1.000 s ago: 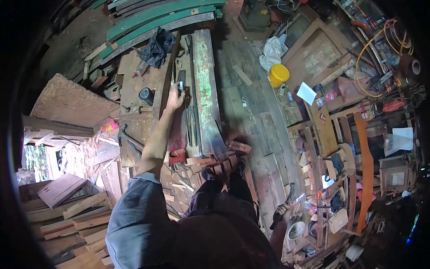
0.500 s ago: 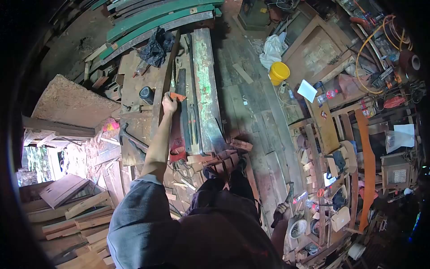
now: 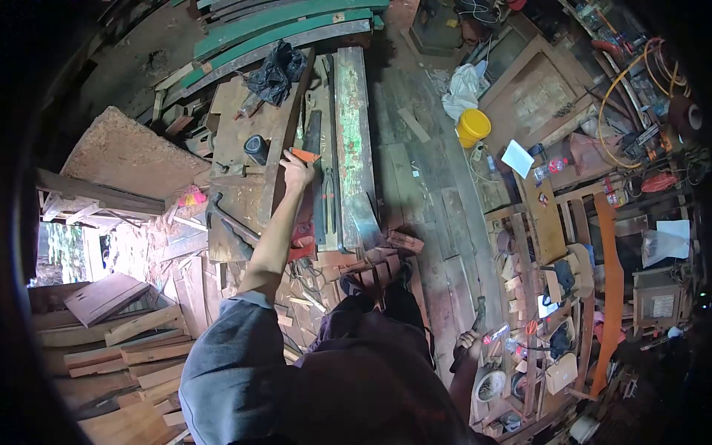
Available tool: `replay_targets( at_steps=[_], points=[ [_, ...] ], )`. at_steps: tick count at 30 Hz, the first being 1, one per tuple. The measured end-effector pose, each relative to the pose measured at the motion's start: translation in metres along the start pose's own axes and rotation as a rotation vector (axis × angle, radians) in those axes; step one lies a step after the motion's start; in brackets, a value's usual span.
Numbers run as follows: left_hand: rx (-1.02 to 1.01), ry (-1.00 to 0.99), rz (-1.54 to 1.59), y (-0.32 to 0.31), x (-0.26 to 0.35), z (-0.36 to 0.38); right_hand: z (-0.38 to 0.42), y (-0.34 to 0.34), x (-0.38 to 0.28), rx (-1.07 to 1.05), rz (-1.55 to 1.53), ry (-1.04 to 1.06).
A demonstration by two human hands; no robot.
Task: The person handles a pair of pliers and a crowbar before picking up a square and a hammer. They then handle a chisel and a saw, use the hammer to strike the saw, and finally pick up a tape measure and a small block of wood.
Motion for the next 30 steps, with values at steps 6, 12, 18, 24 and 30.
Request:
replay_targets(
  at_steps=[6, 12, 18, 24, 30],
  points=[
    [-0.065, -0.019, -0.067, 0.016, 0.006, 0.046, -0.006, -0.006, 0.001, -0.017, 0.024, 0.033],
    [-0.057, 0.032, -0.006, 0.002, -0.026, 0.028, -0.005, -0.010, 0.002, -0.038, 0.050, 0.048],
    [-0.229, 0.079, -0.001, -0.031, -0.045, 0.061, -0.008, -0.011, 0.003, 0.031, 0.014, 0.063],
    [-0.218, 0.042, 0.024, -0.037, -0.046, 0.075, -0.003, -0.028, 0.019, 0.107, 0.061, 0.087],
    [-0.130, -0.056, 0.071, -0.028, -0.049, 0.057, -0.006, -0.020, 0.010, 0.105, 0.132, 0.160]
  ],
)
Point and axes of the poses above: each hand's wrist, its own z-axis away from the middle knuckle, its own y-axis out of the back of the hand, x = y × z, the point moved 2 cm from there along -z, towards the middle knuckle, and after that the axes turned 6 degrees about -y, right-handed, at the moved point
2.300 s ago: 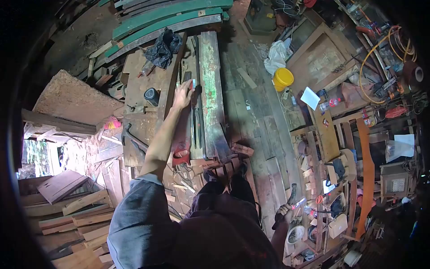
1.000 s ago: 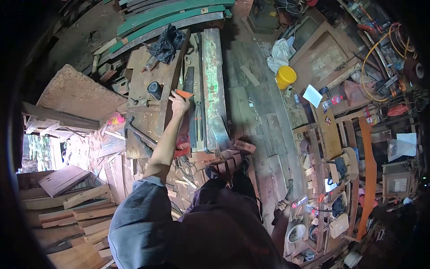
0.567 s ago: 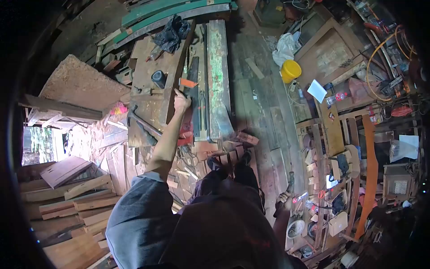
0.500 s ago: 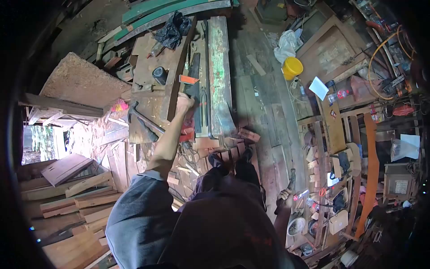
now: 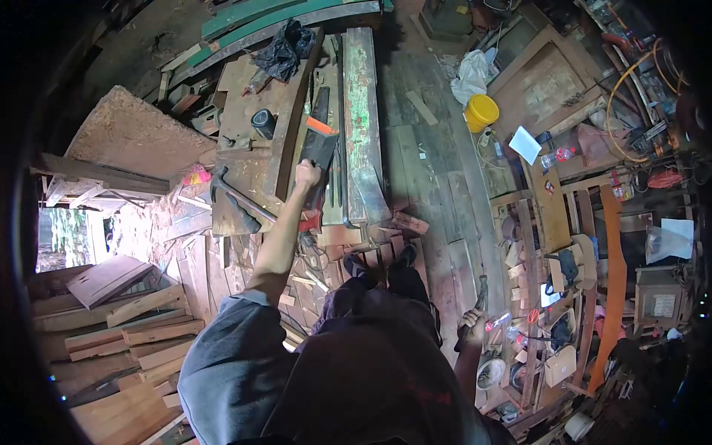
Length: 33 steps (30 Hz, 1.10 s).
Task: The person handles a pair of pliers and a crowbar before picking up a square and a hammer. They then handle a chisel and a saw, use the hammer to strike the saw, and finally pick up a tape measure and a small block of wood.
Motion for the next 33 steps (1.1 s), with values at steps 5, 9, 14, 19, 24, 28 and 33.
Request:
replay_targets(
  at_steps=[5, 9, 14, 19, 24, 28, 33],
  points=[
    [-0.110, 0.033, -0.084, -0.005, -0.025, -0.006, -0.004, -0.002, 0.000, 0.026, -0.018, -0.036],
    [-0.124, -0.106, -0.338, 0.010, -0.010, 0.026, -0.009, 0.004, -0.005, -0.005, -0.028, -0.088],
    [-0.091, 0.088, -0.319, 0.030, -0.011, 0.095, -0.016, 0.006, -0.003, -0.050, -0.055, -0.116],
    [-0.069, 0.250, -0.526, 0.021, -0.023, 0.147, -0.029, 0.003, -0.004, -0.017, -0.078, -0.155],
    [-0.013, 0.246, -0.444, 0.023, -0.024, 0.155, -0.034, -0.016, 0.006, 0.047, -0.063, -0.147],
    [0.057, 0.114, -0.394, 0.011, -0.034, 0.155, -0.035, -0.025, 0.006, -0.019, -0.050, -0.231],
    [0.161, 0.060, -0.145, 0.002, -0.040, 0.162, -0.038, -0.033, 0.005, -0.076, -0.005, -0.293]
  ],
)
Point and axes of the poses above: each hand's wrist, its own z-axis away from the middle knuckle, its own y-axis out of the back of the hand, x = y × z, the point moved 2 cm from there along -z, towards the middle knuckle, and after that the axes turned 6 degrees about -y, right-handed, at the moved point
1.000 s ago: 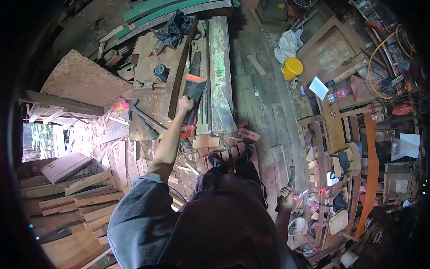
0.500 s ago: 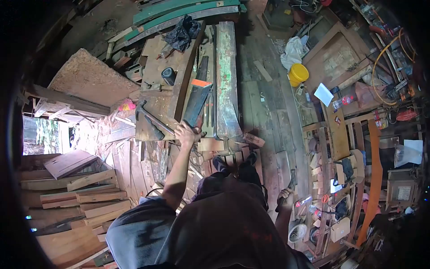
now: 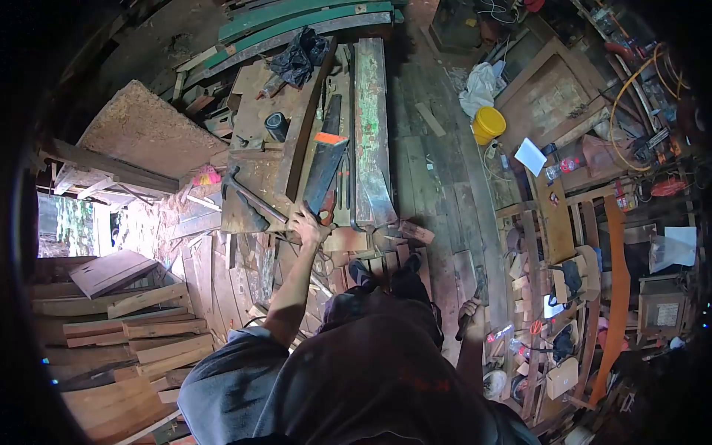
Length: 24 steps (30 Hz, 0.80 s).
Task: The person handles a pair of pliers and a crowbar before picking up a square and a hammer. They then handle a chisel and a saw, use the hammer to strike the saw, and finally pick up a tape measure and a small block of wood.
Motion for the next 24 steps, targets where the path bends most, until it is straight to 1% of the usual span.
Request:
replay_targets(
  at_steps=[3, 4, 7, 10, 13, 16, 20, 23, 24],
  points=[
    [-0.040, 0.031, -0.039, -0.006, 0.002, 0.004, 0.000, -0.009, 0.003, 0.001, 0.015, 0.013],
    [-0.062, 0.040, 0.084, -0.009, -0.004, 0.001, -0.003, -0.007, 0.001, -0.011, 0.021, 0.022],
    [-0.088, 0.026, 0.060, -0.012, -0.006, 0.000, -0.003, -0.012, 0.003, 0.002, 0.005, 0.042],
    [-0.058, -0.004, 0.019, -0.012, -0.008, 0.002, -0.005, -0.021, 0.010, -0.007, 0.015, 0.018],
    [-0.047, 0.021, -0.136, -0.012, -0.006, 0.002, -0.009, -0.019, 0.006, 0.005, 0.046, 0.018],
    [0.042, 0.033, -0.136, 0.005, 0.004, 0.006, -0.015, -0.012, -0.001, 0.031, 0.077, 0.038],
    [0.018, -0.098, -0.198, -0.012, -0.013, -0.010, -0.017, -0.010, -0.002, 0.041, 0.082, 0.006],
    [0.024, -0.165, -0.156, -0.039, -0.036, -0.030, -0.018, -0.008, -0.001, 0.050, 0.031, 0.014],
    [-0.019, -0.202, -0.199, -0.020, -0.022, -0.026, -0.018, -0.007, -0.001, 0.046, 0.035, 0.020]
  ],
)
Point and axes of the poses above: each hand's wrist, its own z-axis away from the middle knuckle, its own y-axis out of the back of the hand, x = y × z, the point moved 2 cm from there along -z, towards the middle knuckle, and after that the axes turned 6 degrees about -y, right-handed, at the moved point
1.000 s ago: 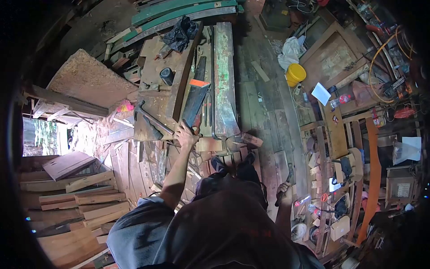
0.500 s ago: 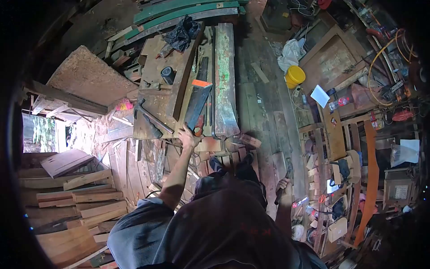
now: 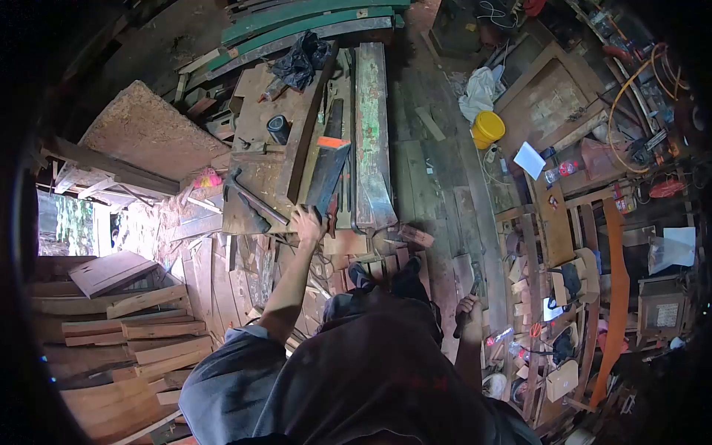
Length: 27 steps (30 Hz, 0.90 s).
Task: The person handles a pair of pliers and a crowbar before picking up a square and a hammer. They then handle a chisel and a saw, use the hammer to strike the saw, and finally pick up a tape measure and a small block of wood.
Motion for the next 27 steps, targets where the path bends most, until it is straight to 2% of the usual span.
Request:
replay_targets(
  at_steps=[3, 7, 9, 14, 15, 17, 20, 23, 24, 27],
  points=[
    [0.200, -0.135, -0.111, 0.003, 0.008, 0.000, -0.001, 0.002, -0.001, -0.005, 0.018, 0.018],
    [0.104, -0.157, -0.047, 0.039, 0.043, -0.007, 0.001, 0.007, -0.002, -0.029, 0.046, 0.014],
    [0.143, -0.190, -0.023, 0.045, 0.058, -0.011, 0.000, 0.007, 0.000, -0.048, 0.067, 0.008],
    [0.120, -0.084, -0.104, 0.038, 0.069, -0.026, -0.002, 0.002, 0.000, -0.010, 0.057, 0.006],
    [0.180, -0.095, -0.153, 0.022, 0.061, -0.031, -0.003, 0.000, 0.000, -0.011, 0.061, -0.005],
    [0.089, -0.031, -0.118, 0.021, 0.054, -0.039, -0.006, -0.002, -0.001, -0.012, 0.067, -0.029],
    [0.075, -0.005, -0.143, 0.013, 0.037, -0.053, -0.012, -0.008, -0.004, 0.014, 0.147, -0.032],
    [-0.022, -0.006, -0.148, 0.025, 0.032, -0.057, -0.016, -0.028, 0.019, 0.210, 0.593, 0.322],
    [0.088, -0.053, -0.146, 0.021, 0.030, -0.055, -0.012, -0.040, 0.035, 0.249, 0.857, 0.457],
    [-0.024, -0.028, 0.005, 0.035, 0.034, -0.044, -0.001, -0.097, 0.084, 0.350, 0.974, 0.526]
  ],
)
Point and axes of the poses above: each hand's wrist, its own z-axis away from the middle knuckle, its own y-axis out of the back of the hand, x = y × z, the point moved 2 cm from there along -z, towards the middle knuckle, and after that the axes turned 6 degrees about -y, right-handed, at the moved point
